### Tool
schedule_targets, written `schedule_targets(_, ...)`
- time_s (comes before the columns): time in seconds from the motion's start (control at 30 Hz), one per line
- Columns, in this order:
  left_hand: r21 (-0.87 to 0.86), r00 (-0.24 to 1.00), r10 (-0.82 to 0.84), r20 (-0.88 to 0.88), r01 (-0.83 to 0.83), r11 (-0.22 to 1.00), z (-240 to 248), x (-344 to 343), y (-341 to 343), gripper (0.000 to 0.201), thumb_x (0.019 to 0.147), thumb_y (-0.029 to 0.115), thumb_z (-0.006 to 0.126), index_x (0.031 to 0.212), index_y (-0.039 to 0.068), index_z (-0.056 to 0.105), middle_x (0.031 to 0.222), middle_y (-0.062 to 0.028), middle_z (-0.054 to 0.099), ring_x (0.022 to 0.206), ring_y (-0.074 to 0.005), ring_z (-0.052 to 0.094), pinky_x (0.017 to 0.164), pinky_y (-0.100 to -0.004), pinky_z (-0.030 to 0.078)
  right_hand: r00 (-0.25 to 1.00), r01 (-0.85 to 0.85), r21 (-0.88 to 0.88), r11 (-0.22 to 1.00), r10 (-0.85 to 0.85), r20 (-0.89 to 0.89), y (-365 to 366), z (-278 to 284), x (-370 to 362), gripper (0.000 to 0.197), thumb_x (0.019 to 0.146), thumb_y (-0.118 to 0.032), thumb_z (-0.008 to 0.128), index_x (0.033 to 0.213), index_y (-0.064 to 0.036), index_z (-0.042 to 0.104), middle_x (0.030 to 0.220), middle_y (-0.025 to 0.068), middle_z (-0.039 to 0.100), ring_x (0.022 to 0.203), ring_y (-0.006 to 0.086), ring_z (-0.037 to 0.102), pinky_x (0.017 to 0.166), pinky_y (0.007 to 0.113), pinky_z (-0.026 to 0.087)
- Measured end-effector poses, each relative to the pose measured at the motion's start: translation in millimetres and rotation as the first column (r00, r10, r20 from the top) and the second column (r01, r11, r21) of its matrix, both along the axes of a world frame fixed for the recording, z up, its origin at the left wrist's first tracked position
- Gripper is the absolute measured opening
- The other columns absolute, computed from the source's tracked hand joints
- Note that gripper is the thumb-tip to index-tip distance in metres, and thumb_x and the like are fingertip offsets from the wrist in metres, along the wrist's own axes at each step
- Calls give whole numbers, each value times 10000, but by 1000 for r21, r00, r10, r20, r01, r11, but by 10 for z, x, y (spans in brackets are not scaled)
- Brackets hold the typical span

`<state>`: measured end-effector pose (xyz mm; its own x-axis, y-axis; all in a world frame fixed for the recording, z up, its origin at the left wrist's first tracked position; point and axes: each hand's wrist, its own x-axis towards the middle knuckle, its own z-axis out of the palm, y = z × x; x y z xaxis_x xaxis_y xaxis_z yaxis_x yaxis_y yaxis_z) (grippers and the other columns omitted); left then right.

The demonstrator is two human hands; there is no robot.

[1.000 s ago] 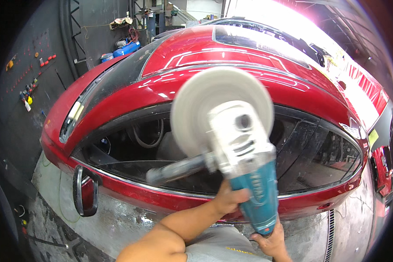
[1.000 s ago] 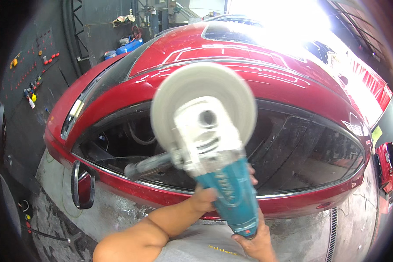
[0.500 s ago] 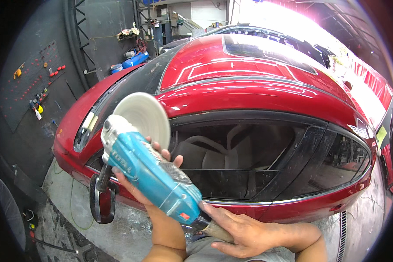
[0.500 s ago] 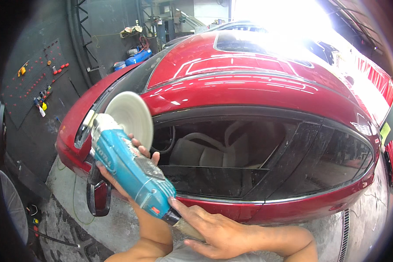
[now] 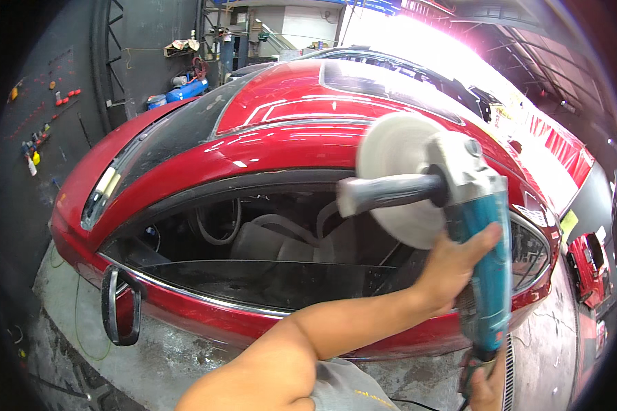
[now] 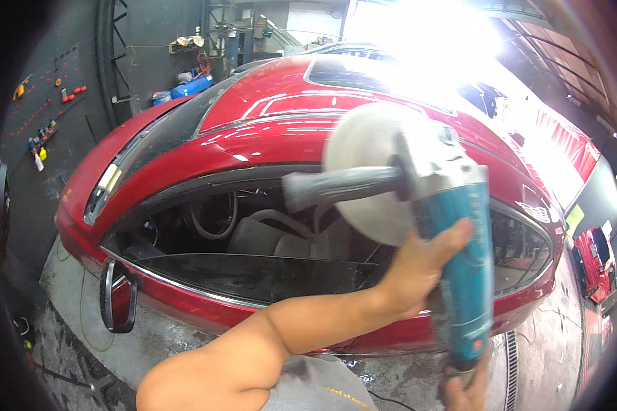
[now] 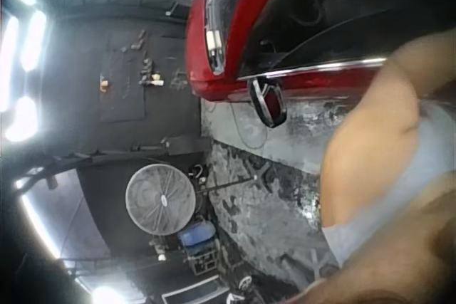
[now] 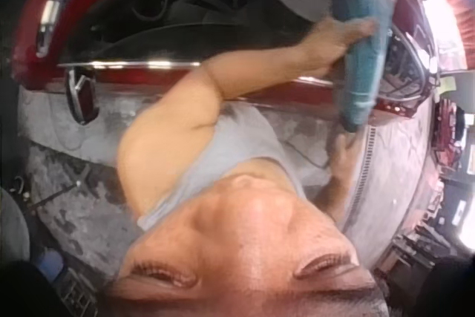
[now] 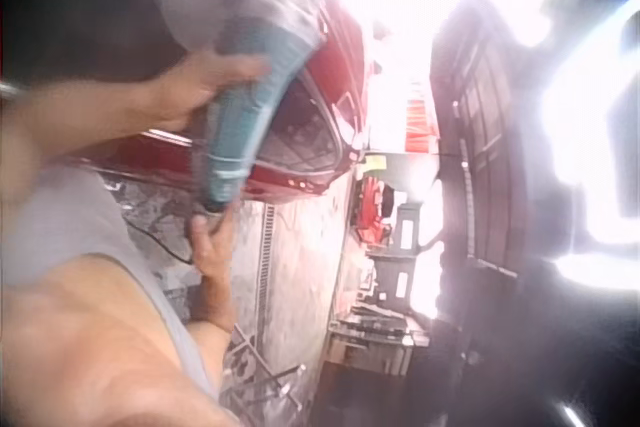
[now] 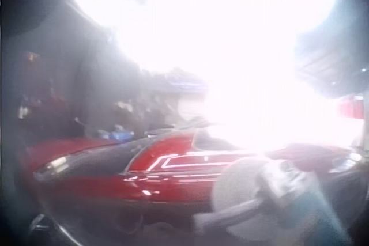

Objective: The person uses a rotary polisher to buff the exterior paint of a red car. They move the tool across the hood, side panels, and rear quarter panel in continuous overlapping passes.

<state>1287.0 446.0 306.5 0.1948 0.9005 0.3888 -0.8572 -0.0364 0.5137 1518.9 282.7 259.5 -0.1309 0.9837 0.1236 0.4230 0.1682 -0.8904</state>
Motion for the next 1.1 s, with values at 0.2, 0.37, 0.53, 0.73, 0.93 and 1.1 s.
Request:
schedule_targets(0.2, 80, 973, -219, 73, 213, 974, 543, 579, 309, 439, 988, 461, 788, 1158, 79, 655, 983, -39, 694, 818, -128, 682, 767, -328, 597, 977, 209, 199, 957, -215, 10, 110, 672, 340, 938, 1029, -552, 648, 1701, -45, 232, 930, 76, 668, 619, 64, 519, 509, 217, 392)
schedule_targets(0.37, 56, 966, -209, 151, 203, 978, 642, 477, 221, 502, 984, 480, 789, 1232, 63, 659, 1040, -57, 705, 939, -146, 697, 872, -366, 587, 976, 130, 149, 980, -153, 155, 107, 1254, 387, 970, 1011, -532, 673, 1700, -6, 238, 1164, 112, 627, 852, 131, 583, 679, 268, 468)
schedule_targets(0.53, 16, 944, 102, 314, -113, 993, 681, -228, -19, 518, 1025, 447, 752, 1349, 57, 643, 1224, -27, 682, 1133, -120, 626, 1045, -340, 495, 936, -98, 262, 960, -1, 353, 338, 1790, -195, 1135, 934, -638, 721, 1704, 22, 212, 1515, 187, 543, 1148, 215, 615, 902, 355, 528)
schedule_targets(0.73, 51, 795, 450, 407, -512, 858, 559, -1509, -251, 581, 1075, 507, 645, 1491, 112, 556, 1373, -6, 623, 1280, -152, 583, 1149, -350, 433, 790, -372, 238, 897, 171, 589, 667, 2125, -1230, 1100, 943, -690, 686, 1709, -23, 264, 1713, 166, 351, 1533, 269, 396, 1242, 421, 339)
schedule_targets(0.93, -91, 714, 533, 454, -559, 824, 408, -2548, -765, 787, 977, 674, 681, 1525, 141, 497, 1465, -73, 566, 1329, -246, 567, 1131, -488, 485, 636, -626, 24, 779, 493, 594, 381, 2378, -2718, 842, 1044, -444, 658, 1698, -41, 312, 1356, 139, 629, 1167, 219, 630, 992, 354, 528)
schedule_targets(1.1, 5, 620, 698, 358, -749, 663, -217, -3554, -1002, 658, 990, 689, 602, 1391, 168, 629, 1304, -120, 690, 1131, -301, 710, 1042, -573, 551, 273, -873, -105, 477, 654, 706, 416, 2062, -3334, 796, 1060, -199, 589, 1691, -1, 144, 1136, 339, 670, 1005, 477, 716, 943, 509, 574)
